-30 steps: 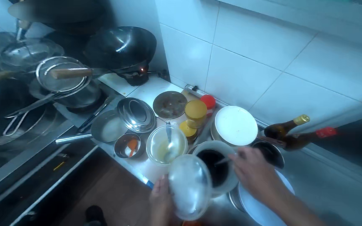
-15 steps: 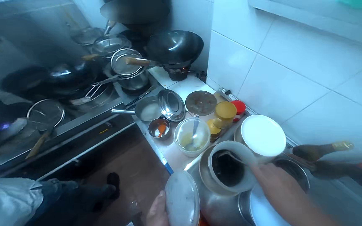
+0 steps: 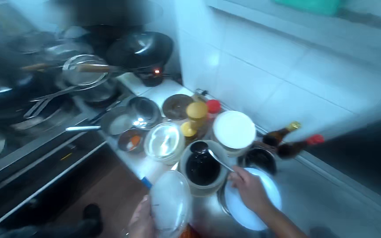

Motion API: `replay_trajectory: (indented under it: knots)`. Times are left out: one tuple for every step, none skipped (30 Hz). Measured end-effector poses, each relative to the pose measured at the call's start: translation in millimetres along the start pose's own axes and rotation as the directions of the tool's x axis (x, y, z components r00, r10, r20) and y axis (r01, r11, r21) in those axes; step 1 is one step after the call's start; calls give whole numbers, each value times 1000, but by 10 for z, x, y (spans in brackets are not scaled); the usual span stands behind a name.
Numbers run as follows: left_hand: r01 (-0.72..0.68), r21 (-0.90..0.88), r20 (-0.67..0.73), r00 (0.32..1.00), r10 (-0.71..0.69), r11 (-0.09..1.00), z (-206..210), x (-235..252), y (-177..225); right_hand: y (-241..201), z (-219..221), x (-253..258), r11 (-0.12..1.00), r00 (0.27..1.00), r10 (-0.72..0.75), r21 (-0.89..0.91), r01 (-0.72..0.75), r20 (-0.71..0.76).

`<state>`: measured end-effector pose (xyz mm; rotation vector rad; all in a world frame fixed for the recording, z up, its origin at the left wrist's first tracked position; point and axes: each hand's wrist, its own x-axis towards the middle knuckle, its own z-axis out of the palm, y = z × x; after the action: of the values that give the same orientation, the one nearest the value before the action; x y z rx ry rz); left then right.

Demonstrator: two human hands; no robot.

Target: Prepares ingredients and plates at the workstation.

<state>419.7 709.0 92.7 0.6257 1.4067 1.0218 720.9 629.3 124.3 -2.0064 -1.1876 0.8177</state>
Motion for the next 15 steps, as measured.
replay_trajectory:
  knots:
    - [-26, 18, 16, 1000, 26, 999, 110, 24, 33, 10, -82, -20, 972, 995, 93, 211, -100, 40]
    - [-49, 35, 14, 999, 49, 998, 227, 51, 70, 41, -180, -72, 911, 988, 139, 384, -152, 60]
    - [-63, 38, 14, 998, 62, 997, 339, 79, 109, 86, -303, -163, 859, 986, 159, 485, -164, 51]
    - [-69, 37, 26, 997, 68, 997, 440, 100, 153, 146, -455, -286, 843, 985, 171, 516, -153, 13]
    - [-69, 27, 35, 997, 68, 997, 524, 116, 190, 223, -635, -428, 862, 983, 180, 488, -139, -38]
    - [-66, 12, 40, 997, 65, 998, 581, 130, 218, 318, -827, -573, 903, 978, 186, 408, -134, -91]
    - [-61, 1, 40, 997, 61, 998, 601, 153, 236, 433, -1005, -704, 949, 973, 184, 282, -138, -143]
    - [-59, -10, 36, 998, 59, 998, 594, 190, 245, 564, -1151, -812, 980, 966, 171, 137, -146, -193]
    - [-59, -21, 32, 998, 59, 998, 578, 232, 246, 693, -1265, -889, 987, 959, 148, -21, -158, -240]
    - [-61, -23, 26, 998, 61, 998, 560, 268, 234, 817, -1340, -937, 967, 953, 111, -190, -169, -280]
    - [-63, -25, 20, 998, 64, 998, 541, 296, 211, 934, -1364, -952, 927, 948, 59, -334, -168, -313]
    - [-63, -23, 12, 998, 63, 998, 518, 310, 188, 1045, -1336, -935, 880, 941, -7, -449, -154, -338]
    - [-56, -15, 7, 998, 56, 998, 497, 309, 168, 1144, -1280, -893, 826, 934, -81, -548, -133, -349]
    - [-44, -10, 3, 999, 44, 999, 481, 296, 152, 1210, -1224, -837, 778, 935, -115, -616, -124, -334]
    - [-29, -5, -7, 1000, 29, 1000, 471, 281, 145, 1252, -1171, -770, 740, 940, -131, -662, -118, -314]
